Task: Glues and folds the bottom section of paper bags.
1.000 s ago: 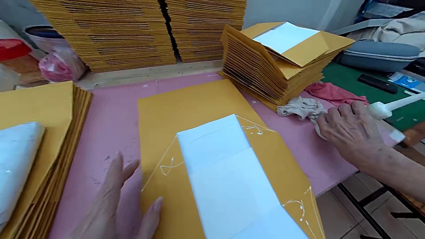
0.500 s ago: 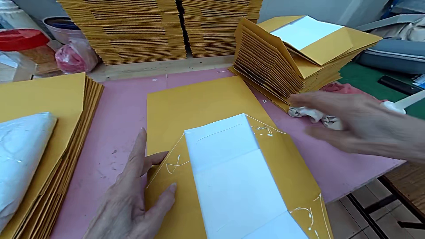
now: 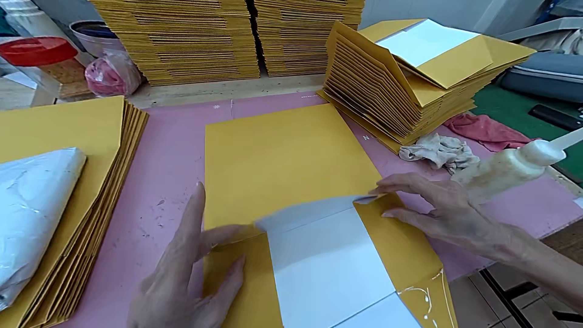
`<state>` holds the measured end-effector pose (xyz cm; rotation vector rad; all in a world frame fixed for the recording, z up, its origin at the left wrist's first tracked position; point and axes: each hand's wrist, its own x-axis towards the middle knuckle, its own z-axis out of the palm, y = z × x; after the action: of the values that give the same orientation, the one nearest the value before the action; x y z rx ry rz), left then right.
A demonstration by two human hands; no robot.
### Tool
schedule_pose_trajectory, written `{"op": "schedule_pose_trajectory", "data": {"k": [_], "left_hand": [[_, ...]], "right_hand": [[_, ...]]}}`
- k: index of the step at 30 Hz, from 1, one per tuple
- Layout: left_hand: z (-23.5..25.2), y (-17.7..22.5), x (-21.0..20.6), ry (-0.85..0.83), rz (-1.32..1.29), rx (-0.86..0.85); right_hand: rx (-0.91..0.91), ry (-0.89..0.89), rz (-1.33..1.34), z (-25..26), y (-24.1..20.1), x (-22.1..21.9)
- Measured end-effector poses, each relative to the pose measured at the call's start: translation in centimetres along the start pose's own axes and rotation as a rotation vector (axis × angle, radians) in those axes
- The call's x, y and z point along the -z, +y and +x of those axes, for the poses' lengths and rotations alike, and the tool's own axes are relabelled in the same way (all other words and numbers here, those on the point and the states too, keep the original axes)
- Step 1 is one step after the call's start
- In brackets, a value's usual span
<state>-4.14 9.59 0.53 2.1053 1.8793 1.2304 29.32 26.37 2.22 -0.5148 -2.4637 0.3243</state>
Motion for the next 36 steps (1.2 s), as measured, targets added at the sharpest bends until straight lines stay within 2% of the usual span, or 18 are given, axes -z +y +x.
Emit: {"op": "schedule_pose_trajectory", "data": {"k": [2,5,7,11,19,23,31,33,36], "left_hand": [[-0.5,0.5,0.7,-0.094,0.040,-0.067],[-0.4,1.0,3.2,-0.461,-0.022,-0.054],[-0.2,1.1,4.2,-0.639,-0.056,-0.033],[-0.4,2.1,4.3,-0.752,0.008,-0.069],[-0.6,1.0,4.6,-0.713,-0.076,0.005],[-1.4,1.8,3.5,-0.574,-0.052,0.032],[-2.8,4.1,-0.2,-0.231,0.145,0.058],[-2.7,4.6,-0.6,-0.187,0.187,0.059],[-2.0,5.6,-0.6,-0.260,0.283,0.013]], "right_hand": [[0.051,-0.101,0.018,-0.2,0.1,1.1],[0.056,-0.307,0.019,-1.0,-0.3,2.8],[0.043,-0.445,-0.030,-1.9,-0.9,3.3],[0.030,-0.486,-0.162,-3.2,-1.9,2.7],[-0.003,-0.375,-0.020,-2.5,-1.2,2.4],[-0.110,-0.174,0.033,-2.9,-2.0,0.5],[-0.210,-0.040,0.063,-3.8,-2.7,-2.0],[-0.219,-0.054,0.015,-3.8,-3.0,-2.0],[-0.165,-0.116,-0.241,-2.7,-5.0,-1.8]]}}
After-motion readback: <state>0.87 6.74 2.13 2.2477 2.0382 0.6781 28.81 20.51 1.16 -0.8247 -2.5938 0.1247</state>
